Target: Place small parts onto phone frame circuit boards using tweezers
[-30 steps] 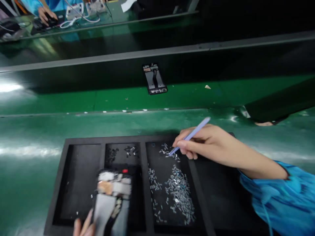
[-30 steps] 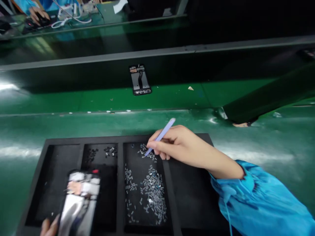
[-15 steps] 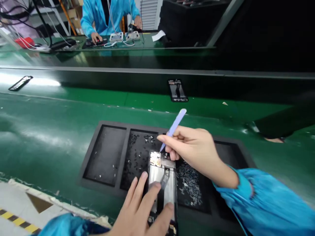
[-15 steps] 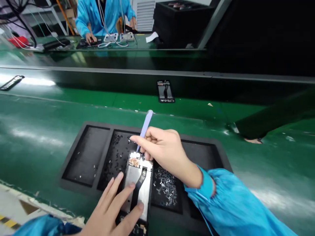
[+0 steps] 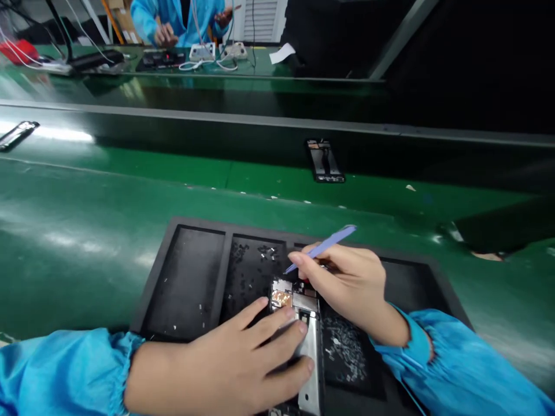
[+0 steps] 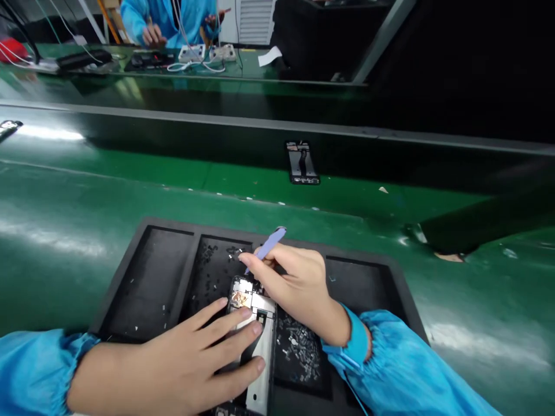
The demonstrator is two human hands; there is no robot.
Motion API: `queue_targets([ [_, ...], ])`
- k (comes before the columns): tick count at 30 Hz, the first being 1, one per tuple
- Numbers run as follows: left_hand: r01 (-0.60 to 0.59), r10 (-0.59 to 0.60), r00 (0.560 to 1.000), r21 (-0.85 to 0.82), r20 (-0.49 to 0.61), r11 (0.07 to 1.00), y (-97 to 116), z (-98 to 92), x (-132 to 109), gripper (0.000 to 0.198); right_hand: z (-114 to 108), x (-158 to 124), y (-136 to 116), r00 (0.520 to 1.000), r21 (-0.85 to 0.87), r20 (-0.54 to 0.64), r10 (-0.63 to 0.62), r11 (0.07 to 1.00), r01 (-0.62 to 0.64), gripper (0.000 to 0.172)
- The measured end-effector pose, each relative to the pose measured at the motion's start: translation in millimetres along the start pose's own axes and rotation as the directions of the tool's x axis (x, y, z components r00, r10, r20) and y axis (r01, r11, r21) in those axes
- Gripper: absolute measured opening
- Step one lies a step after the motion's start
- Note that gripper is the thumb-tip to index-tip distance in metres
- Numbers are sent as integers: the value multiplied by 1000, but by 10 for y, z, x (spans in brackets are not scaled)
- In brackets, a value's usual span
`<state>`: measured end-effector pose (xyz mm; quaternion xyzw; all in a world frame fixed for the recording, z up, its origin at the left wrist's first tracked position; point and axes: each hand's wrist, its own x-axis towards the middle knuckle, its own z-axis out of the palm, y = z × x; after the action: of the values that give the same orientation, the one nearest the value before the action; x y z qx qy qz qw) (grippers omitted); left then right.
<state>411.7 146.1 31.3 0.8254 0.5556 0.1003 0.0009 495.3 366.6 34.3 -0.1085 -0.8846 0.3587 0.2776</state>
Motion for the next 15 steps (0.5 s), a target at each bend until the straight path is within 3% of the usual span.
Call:
queue_targets([
  [7,8,-9,1000,-34,-14,999,-45,-74,31,57,20,-19,-2,999,-4,13,-30,1000,30,29],
  [15,17,-20,998,-41,-55,999,-56,-50,57,46,10,-52,-6,999,-51,28,-37,998,39,32],
])
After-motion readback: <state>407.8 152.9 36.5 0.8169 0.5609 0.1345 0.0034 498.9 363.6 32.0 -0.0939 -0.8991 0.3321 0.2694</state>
